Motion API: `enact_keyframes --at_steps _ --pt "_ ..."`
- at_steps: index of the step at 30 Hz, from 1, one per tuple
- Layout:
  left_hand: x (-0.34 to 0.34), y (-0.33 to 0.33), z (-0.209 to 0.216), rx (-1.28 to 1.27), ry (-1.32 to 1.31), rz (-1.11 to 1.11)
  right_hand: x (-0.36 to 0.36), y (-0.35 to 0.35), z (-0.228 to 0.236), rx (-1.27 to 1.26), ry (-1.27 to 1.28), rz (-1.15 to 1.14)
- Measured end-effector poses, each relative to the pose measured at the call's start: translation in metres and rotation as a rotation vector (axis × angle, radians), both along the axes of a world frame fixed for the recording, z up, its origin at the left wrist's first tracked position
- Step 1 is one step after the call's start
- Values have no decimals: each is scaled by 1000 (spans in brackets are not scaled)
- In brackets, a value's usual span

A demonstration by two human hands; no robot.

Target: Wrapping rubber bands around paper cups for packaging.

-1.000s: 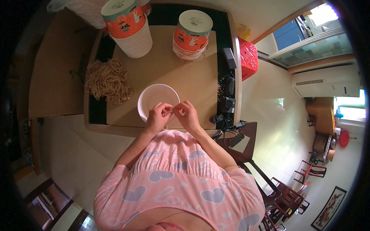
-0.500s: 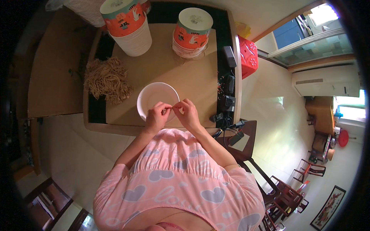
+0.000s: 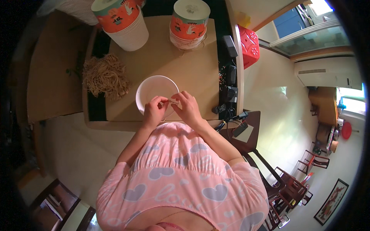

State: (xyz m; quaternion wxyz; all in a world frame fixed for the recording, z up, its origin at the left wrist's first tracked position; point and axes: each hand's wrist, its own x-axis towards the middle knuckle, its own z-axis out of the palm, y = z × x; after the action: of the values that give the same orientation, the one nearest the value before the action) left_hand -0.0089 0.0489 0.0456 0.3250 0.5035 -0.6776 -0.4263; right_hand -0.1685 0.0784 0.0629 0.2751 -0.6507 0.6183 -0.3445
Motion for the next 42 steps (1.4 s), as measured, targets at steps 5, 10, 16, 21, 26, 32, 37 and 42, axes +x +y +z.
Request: enact_keyframes --at_steps 5,10,16,21,26,32,37,42 --pt "10 1 -2 68 -15 -4 2 -1 3 0 96 94" --pt "11 2 4 85 -35 -1 4 -2 -9 120 86 130" --pt "12 1 1 151 -6 -11 9 -1 -2 63 99 95" --pt "10 0 3 146 -19 -33 7 -1 0 23 99 118" --pt "10 -1 7 145 -24 -34 7 -1 -5 12 84 108" --pt "12 -1 2 188 29 -23 6 -2 -7 14 45 94" --pt "13 0 -4 254 84 -16 5 -2 -10 8 41 96" --pt "14 0 -7 285 105 -10 5 -1 -10 17 38 84"
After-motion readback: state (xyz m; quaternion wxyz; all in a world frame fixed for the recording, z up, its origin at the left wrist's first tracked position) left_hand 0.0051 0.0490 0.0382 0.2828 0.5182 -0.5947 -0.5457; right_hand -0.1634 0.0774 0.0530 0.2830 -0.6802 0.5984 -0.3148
